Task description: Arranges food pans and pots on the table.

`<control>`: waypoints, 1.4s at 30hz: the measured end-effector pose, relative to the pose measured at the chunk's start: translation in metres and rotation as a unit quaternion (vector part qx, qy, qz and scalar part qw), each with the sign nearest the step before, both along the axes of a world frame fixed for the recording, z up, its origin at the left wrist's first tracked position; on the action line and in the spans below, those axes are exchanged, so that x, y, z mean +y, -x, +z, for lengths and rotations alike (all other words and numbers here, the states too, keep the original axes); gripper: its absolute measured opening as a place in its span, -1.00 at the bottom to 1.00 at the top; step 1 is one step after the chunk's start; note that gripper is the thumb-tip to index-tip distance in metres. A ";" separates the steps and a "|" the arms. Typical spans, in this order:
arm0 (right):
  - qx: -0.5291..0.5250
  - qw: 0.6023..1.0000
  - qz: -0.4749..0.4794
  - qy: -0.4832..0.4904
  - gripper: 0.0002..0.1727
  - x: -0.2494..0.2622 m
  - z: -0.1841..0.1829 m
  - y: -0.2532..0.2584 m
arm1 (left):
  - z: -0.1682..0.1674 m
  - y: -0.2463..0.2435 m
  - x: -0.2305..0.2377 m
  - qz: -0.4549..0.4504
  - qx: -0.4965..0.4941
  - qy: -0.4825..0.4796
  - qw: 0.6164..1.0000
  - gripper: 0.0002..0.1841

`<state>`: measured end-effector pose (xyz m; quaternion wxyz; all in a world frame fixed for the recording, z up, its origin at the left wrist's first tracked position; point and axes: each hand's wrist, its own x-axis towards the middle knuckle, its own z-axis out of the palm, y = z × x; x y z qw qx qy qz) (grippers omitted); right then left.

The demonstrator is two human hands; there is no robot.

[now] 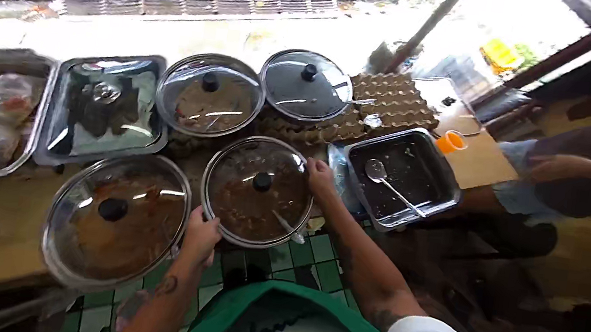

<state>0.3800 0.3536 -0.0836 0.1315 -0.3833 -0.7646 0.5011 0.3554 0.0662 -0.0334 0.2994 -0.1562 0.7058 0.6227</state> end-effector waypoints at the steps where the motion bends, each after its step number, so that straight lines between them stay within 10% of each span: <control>1: -0.003 1.000 -0.003 0.006 -0.56 0.000 0.000 -0.003 | 0.003 0.000 0.000 -0.003 -0.006 -0.001 1.000 -0.39; 16: -0.020 0.988 -0.152 0.014 -0.61 0.047 0.103 -0.105 | 0.095 -0.008 0.042 -0.185 0.017 -0.103 0.977 -0.56; 29: 0.000 0.963 -0.251 -0.101 -0.52 0.238 0.222 -0.125 | 0.170 0.048 0.254 -0.302 0.046 -0.193 0.932 -0.68; 42: 0.091 0.965 -0.229 -0.092 -0.53 0.414 0.182 -0.033 | 0.167 0.145 0.446 -0.333 0.080 -0.074 0.937 -0.41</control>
